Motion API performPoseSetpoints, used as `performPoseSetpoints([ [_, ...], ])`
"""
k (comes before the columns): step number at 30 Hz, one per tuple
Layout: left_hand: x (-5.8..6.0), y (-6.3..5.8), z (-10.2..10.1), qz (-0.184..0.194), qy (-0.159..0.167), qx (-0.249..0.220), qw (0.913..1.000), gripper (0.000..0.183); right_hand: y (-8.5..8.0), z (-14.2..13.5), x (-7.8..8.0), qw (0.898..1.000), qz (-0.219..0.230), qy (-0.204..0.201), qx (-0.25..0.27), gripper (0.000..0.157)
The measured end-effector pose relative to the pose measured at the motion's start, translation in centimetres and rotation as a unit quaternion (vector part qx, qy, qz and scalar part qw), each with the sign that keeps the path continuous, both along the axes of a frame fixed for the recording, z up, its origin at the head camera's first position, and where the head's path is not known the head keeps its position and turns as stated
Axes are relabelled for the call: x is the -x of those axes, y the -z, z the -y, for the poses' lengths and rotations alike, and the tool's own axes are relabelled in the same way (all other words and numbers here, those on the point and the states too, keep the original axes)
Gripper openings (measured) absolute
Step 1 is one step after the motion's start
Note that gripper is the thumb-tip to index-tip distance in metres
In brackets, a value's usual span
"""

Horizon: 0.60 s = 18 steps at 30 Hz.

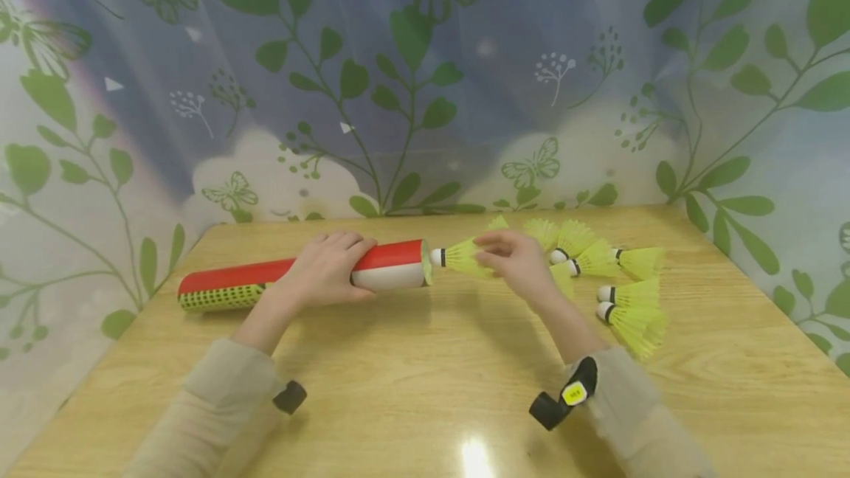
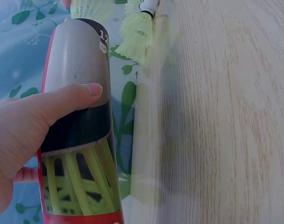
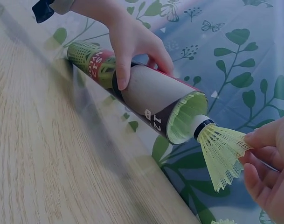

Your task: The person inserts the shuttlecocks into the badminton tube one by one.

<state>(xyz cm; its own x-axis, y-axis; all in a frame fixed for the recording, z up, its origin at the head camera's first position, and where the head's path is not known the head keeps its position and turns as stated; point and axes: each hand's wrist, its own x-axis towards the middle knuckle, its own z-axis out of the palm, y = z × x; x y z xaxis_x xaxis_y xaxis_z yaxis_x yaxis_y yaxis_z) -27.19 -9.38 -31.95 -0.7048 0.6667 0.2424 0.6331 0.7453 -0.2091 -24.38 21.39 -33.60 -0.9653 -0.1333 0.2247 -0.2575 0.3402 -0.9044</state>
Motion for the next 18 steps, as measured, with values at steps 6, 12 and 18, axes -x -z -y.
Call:
performPoseSetpoints([
  [6,0.0,0.0,0.0,-0.002,0.000,-0.002,1.0000,0.073,-0.2,1.3,0.1,1.000,-0.013,-0.007,-0.001,0.030],
  [12,0.0,-0.1,-0.1,-0.002,0.001,-0.002,1.0000,0.072,0.0,2.2,0.1,1.000,-0.009,-0.024,0.001,0.029],
  [18,0.0,0.0,-0.1,-0.004,0.003,-0.004,1.0000,0.072,0.4,3.0,0.2,0.999,-0.008,-0.036,-0.005,0.028],
])
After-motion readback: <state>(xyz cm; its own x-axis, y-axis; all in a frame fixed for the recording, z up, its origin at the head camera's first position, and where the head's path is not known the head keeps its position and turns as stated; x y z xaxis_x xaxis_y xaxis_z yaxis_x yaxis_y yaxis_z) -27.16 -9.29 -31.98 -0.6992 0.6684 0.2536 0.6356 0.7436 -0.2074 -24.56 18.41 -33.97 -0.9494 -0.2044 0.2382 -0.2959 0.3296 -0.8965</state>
